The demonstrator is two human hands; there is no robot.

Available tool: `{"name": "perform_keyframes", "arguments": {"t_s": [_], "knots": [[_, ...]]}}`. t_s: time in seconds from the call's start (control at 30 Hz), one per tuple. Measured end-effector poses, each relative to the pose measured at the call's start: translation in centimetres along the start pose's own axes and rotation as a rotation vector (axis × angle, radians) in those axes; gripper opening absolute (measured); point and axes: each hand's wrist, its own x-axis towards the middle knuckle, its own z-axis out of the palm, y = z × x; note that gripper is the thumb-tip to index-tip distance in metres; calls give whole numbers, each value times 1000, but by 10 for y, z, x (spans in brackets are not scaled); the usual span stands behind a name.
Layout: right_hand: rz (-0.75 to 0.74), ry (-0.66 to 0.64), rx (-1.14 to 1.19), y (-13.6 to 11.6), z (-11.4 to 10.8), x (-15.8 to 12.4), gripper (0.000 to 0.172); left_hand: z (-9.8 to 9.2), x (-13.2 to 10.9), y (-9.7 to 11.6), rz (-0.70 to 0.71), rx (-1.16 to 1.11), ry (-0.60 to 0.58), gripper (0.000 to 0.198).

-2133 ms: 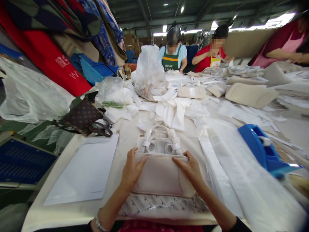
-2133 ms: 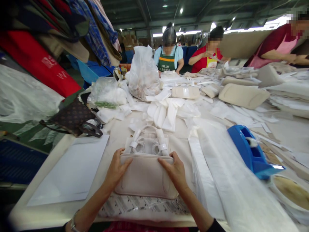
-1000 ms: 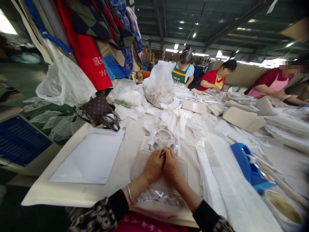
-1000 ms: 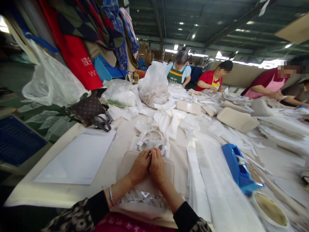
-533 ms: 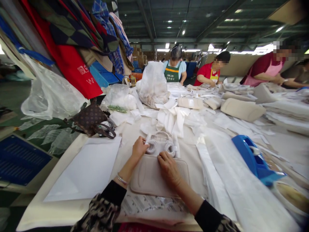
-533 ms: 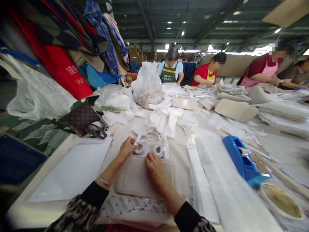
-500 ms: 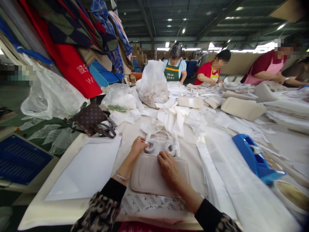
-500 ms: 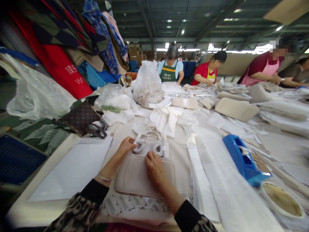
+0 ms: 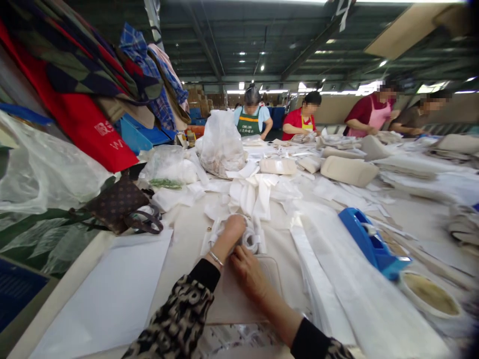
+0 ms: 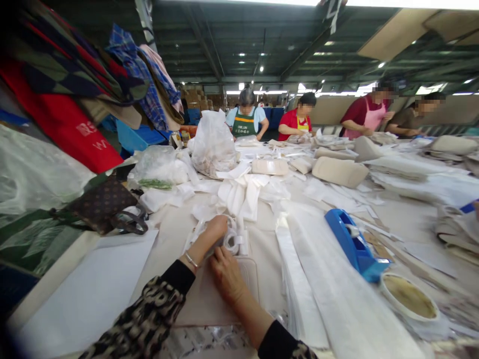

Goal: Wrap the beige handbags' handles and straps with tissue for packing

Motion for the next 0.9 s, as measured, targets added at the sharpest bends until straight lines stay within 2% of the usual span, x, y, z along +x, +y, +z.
{"name": "perform_keyframes", "arguments": {"t_s": [0.17,0.27,0.33,0.43,0.5,0.53,0.6,0.7,0.8,0.9], "knots": [[39,-37,27,5,0,2,12,14,10,-6,78,86,17,17],[20,-86,30,11,7,7,10,20,17,-17,136,103,25,23],[-8,-90,67,15,8,7,16,22,22,-22,156,142,9,25],[0,69,217,22,-6,-3,25,24,26,-24,167,232,-22,29],[105,198,300,37,-31,-13,21,24,26,-24,160,272,-34,32],[186,237,319,50,-47,-17,19,24,26,-23,154,286,-40,33],[402,235,307,87,-81,-24,18,24,25,-23,143,302,-45,33],[790,165,129,160,-121,-24,18,26,26,-23,115,314,-45,32],[909,145,17,227,-137,-19,19,29,26,-24,98,322,-45,31],[952,132,-66,273,-136,-9,20,30,26,-25,101,326,-43,32]]}}
